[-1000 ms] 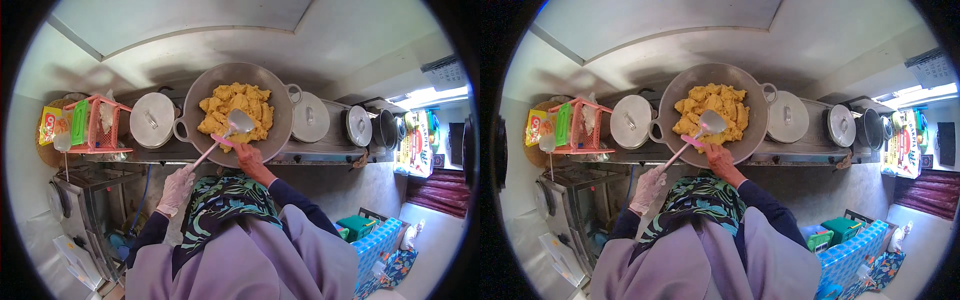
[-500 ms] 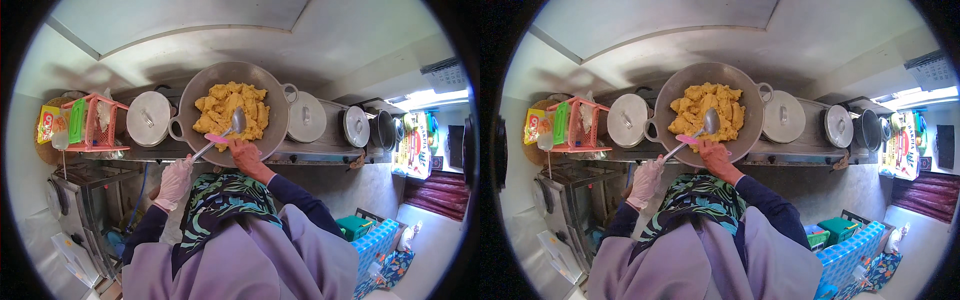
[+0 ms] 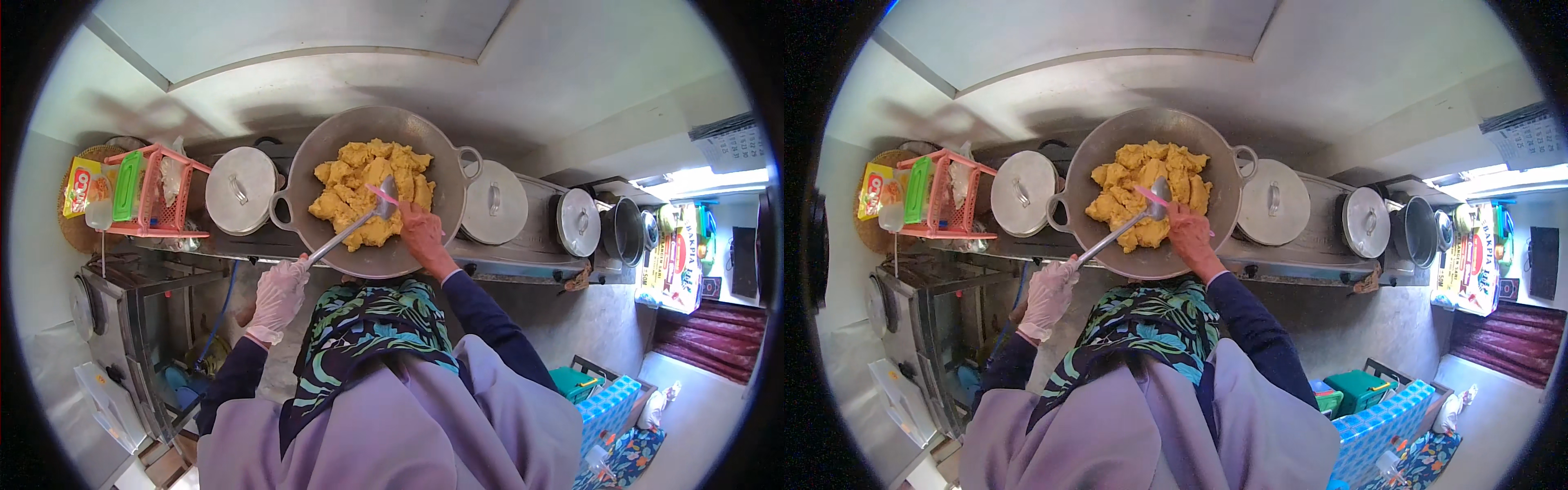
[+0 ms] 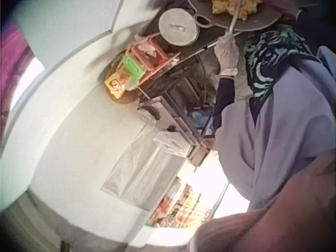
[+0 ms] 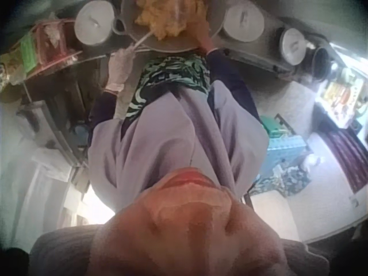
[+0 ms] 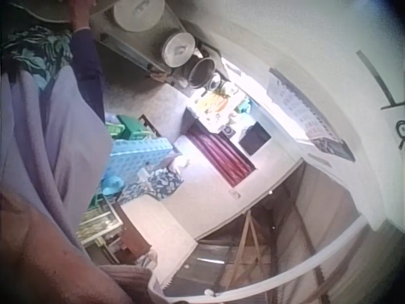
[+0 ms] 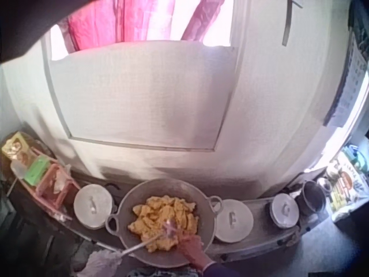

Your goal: The person uses a ladle to mix yellow dough in a large pan on a stove, then uses the ladle to transfer the dough into a green plastic tray.

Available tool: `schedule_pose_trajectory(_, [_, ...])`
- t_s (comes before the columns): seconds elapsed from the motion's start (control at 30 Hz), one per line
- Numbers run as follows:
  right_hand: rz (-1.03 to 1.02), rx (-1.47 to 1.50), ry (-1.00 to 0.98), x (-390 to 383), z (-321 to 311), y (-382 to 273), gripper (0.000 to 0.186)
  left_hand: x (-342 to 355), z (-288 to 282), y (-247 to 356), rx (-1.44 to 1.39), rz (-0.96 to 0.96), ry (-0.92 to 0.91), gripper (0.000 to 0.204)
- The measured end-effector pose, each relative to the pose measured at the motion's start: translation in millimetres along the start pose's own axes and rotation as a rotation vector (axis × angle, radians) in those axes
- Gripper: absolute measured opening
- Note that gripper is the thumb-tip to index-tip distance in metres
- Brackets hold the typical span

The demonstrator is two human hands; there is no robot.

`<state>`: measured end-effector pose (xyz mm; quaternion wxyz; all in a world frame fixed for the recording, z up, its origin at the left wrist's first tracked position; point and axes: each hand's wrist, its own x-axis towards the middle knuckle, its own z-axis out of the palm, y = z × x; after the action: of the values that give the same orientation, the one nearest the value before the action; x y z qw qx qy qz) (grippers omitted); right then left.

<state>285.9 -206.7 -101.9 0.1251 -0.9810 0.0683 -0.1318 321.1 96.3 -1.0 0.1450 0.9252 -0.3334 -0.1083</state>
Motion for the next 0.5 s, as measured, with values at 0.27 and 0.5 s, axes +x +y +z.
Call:
schedule_pose_trajectory(0.27, [0.553,-0.037,-0.253,5.5,-1.3,84.0,0.019,-40.8,6.9,13.7,-0.324,-0.308,0.075,0.032])
schedule_pose_trajectory(0.5, [0.319,0.066,-0.168,84.8,70.1,149.0,0.025,-72.9,16.2,33.6,-0.62,-0.622,0.375,0.028])
